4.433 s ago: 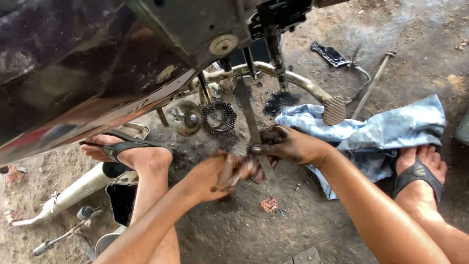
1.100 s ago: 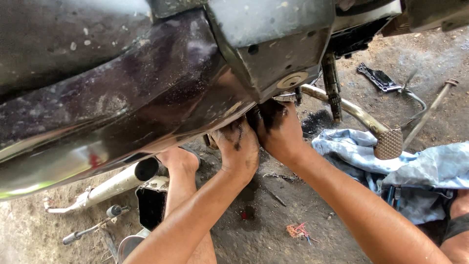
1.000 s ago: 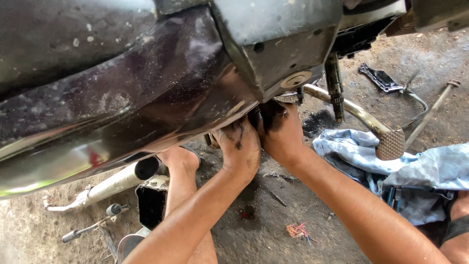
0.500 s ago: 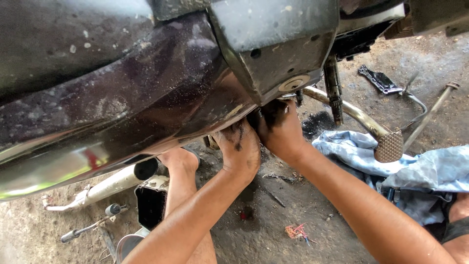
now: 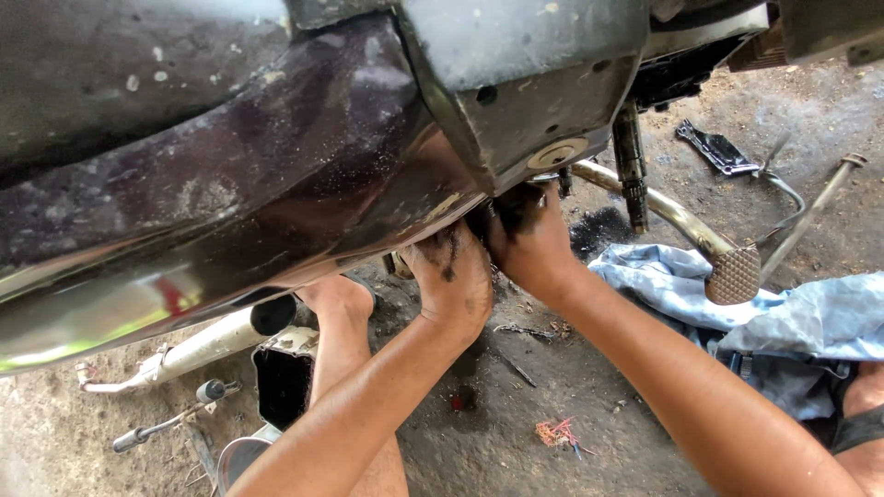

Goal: The person sits on the ground and works on the underside of a motorcycle, using a wrench to tighten bolts on the engine area. They briefly reach into a bucket of tools to select a wrench and wipe their hands with a cloth before continuing to adjust the motorcycle's components.

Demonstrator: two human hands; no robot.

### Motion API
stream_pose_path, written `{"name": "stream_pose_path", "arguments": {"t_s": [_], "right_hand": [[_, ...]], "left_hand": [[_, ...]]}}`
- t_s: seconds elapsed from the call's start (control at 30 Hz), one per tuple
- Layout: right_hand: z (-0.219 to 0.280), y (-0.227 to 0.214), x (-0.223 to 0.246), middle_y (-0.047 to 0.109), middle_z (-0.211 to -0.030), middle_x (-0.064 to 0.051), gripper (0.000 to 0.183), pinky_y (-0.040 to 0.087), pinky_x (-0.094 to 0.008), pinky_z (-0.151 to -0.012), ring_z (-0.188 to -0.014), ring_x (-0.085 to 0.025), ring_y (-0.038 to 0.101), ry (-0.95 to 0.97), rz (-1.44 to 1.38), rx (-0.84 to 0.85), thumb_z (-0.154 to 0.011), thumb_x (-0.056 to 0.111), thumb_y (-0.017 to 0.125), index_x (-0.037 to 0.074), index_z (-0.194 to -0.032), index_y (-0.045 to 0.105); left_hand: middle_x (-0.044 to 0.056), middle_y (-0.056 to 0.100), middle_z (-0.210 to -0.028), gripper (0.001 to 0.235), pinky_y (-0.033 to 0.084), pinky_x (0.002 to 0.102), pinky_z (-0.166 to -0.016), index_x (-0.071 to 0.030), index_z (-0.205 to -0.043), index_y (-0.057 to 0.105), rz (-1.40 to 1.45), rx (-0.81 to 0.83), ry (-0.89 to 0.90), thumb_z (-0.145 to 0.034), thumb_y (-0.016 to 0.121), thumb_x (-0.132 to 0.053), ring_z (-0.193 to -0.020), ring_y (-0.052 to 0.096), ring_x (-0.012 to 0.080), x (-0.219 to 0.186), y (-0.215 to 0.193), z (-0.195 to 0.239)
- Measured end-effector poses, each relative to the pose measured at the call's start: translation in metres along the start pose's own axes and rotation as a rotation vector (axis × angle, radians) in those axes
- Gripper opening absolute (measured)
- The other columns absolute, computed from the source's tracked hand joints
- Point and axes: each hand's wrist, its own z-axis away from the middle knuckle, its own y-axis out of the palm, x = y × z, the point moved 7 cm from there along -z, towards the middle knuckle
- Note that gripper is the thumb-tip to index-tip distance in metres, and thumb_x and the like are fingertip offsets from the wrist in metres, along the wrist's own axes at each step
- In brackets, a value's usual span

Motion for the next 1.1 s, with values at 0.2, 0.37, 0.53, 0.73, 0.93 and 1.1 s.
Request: {"name": "stream_pose_path", "arguments": {"t_s": [0.2,0.37,0.53,0.73,0.93,1.1], "right_hand": [[0.022,0.027,-0.03,0.072,-0.096,-0.017,0.01,0.056,-0.043,-0.075,-0.087,-0.035,0.07,0.47,-0.178,0.314,-0.095,0.007,0.066,0.002,-0.102,0.07],[0.006,0.007,-0.013,0.07,-0.098,-0.022,0.016,0.056,-0.045,-0.071,-0.085,-0.04,0.068,0.2,-0.211,0.083,-0.088,-0.002,0.062,-0.003,-0.104,0.066],[0.035,0.032,-0.032,0.072,-0.102,-0.02,0.013,0.054,-0.046,-0.077,-0.092,-0.04,0.068,0.488,-0.101,0.278,-0.093,0.008,0.066,0.002,-0.104,0.07],[0.018,0.014,-0.022,0.068,-0.109,-0.024,0.025,0.053,-0.05,-0.085,-0.098,-0.046,0.064,0.15,-0.118,0.097,-0.086,0.001,0.062,-0.003,-0.111,0.065],[0.025,0.022,-0.028,0.071,-0.105,-0.02,0.019,0.053,-0.049,-0.082,-0.096,-0.045,0.065,0.405,-0.192,0.193,-0.089,0.003,0.066,0.0,-0.107,0.069],[0.015,0.006,-0.018,0.069,-0.105,-0.024,0.027,0.052,-0.052,-0.083,-0.094,-0.048,0.064,0.071,-0.103,0.017,-0.082,-0.001,0.062,-0.004,-0.109,0.066]], "left_hand": [[-0.001,0.047,-0.136,0.047,0.034,0.021,-0.106,-0.014,-0.14,0.039,0.022,-0.004,0.017,-0.1,0.056,0.002,-0.123,0.043,0.0098,-0.02,0.012,0.005],[0.0,0.049,-0.132,0.049,0.038,0.022,-0.102,-0.014,-0.136,0.039,0.081,-0.085,0.008,-0.096,0.058,0.005,-0.119,0.046,0.0118,-0.029,0.018,0.008],[0.005,0.05,-0.13,0.033,0.041,0.027,-0.1,-0.005,-0.132,0.045,0.056,-0.001,-0.02,-0.103,0.058,0.004,-0.118,0.047,0.0157,-0.036,0.023,0.006],[0.002,0.047,-0.135,0.051,0.037,0.024,-0.106,-0.012,-0.14,0.036,0.045,-0.051,0.045,-0.098,0.06,0.005,-0.123,0.044,0.013,-0.026,0.017,0.008],[0.003,0.046,-0.141,0.055,0.038,0.028,-0.105,-0.014,-0.147,0.034,0.186,-0.048,-0.08,-0.1,0.058,0.002,-0.125,0.043,0.0156,-0.027,0.022,0.01],[0.002,0.043,-0.141,0.067,0.035,0.024,-0.106,-0.022,-0.147,0.025,0.128,-0.043,0.017,-0.096,0.061,0.003,-0.127,0.042,0.014,-0.017,0.019,0.011]]}}
